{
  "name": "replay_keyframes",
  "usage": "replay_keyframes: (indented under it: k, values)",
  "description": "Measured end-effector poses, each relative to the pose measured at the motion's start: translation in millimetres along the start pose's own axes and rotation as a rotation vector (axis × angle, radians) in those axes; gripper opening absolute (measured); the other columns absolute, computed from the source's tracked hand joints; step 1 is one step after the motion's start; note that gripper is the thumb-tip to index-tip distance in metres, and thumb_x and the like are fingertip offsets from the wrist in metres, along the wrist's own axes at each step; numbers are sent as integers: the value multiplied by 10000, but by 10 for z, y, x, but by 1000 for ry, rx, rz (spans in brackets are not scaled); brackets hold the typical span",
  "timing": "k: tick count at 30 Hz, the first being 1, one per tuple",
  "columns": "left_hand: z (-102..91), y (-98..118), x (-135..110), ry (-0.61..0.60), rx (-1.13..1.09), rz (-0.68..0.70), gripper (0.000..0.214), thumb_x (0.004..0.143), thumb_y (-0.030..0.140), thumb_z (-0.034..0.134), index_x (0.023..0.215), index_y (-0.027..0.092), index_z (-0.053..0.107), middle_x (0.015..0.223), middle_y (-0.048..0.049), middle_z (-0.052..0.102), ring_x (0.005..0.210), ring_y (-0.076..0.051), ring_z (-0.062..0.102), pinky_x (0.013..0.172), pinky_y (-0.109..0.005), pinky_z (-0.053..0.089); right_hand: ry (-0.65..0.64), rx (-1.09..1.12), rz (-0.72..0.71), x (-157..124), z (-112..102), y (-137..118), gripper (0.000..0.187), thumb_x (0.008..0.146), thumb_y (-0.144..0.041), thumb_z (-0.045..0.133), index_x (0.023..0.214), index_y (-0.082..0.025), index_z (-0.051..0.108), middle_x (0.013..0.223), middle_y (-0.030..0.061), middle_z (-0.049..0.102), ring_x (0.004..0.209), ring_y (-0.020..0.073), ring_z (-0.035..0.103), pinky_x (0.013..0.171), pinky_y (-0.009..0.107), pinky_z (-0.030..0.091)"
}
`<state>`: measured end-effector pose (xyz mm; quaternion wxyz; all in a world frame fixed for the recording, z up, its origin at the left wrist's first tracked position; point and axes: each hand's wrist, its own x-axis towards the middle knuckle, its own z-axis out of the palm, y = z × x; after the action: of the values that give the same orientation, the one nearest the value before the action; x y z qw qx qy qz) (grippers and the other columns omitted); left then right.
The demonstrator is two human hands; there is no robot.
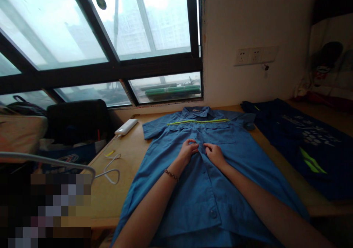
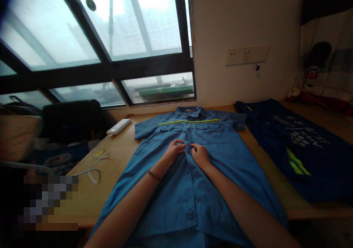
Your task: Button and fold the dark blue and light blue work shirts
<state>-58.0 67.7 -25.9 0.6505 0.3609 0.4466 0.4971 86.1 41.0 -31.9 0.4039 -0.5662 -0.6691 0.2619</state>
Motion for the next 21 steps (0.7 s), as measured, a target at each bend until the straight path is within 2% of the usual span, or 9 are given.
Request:
replay_keyframes:
  k: [5,8,11,15,18,21]
  values:
    - [29,25,-47,9,-17,10,315,576,32,628,800,158,447,594,36,547,545,-92,567,584,-238,483,39,40,-63,-32,1,-21,427,760,-161,366,1125,-144,587,911,48,672,743,149,607,740,251,455]
    - [35,28,-52,-3,-6,23,320,568,55,646,794,159,446,583,46,532,524,-82,553,548,-214,464,5,55,-104,-24,6,-14,426,752,-151,365,1104,-146,606,988,54,657,818,153,606,778,250,447]
    - [28,17,-42,-35,6,45,336,550,82,668,791,162,447,580,54,524,514,-77,547,516,-192,443,-27,48,-84,-2,10,1,429,732,-144,373,1083,-132,619,1002,64,653,848,160,600,797,256,441]
    - [23,-1,-31,-40,11,71,379,518,112,697,787,166,436,569,57,533,496,-77,545,502,-184,433,-45,83,-48,8,6,11,430,713,-160,384,1067,-130,626,800,41,670,664,146,573,675,254,449]
    - [26,-5,-30,-14,24,91,424,493,137,725,793,168,427,571,47,561,488,-86,551,506,-196,440,-62,197,6,24,-4,23,419,699,-167,385,1032,-116,634,581,-2,588,505,116,480,540,227,405]
    - [24,0,-22,-8,39,103,450,476,158,744,801,164,432,584,30,590,485,-93,556,510,-206,445,-91,271,38,61,-44,-1,412,690,-150,382,1019,-97,624,523,-22,526,454,97,430,493,212,366]
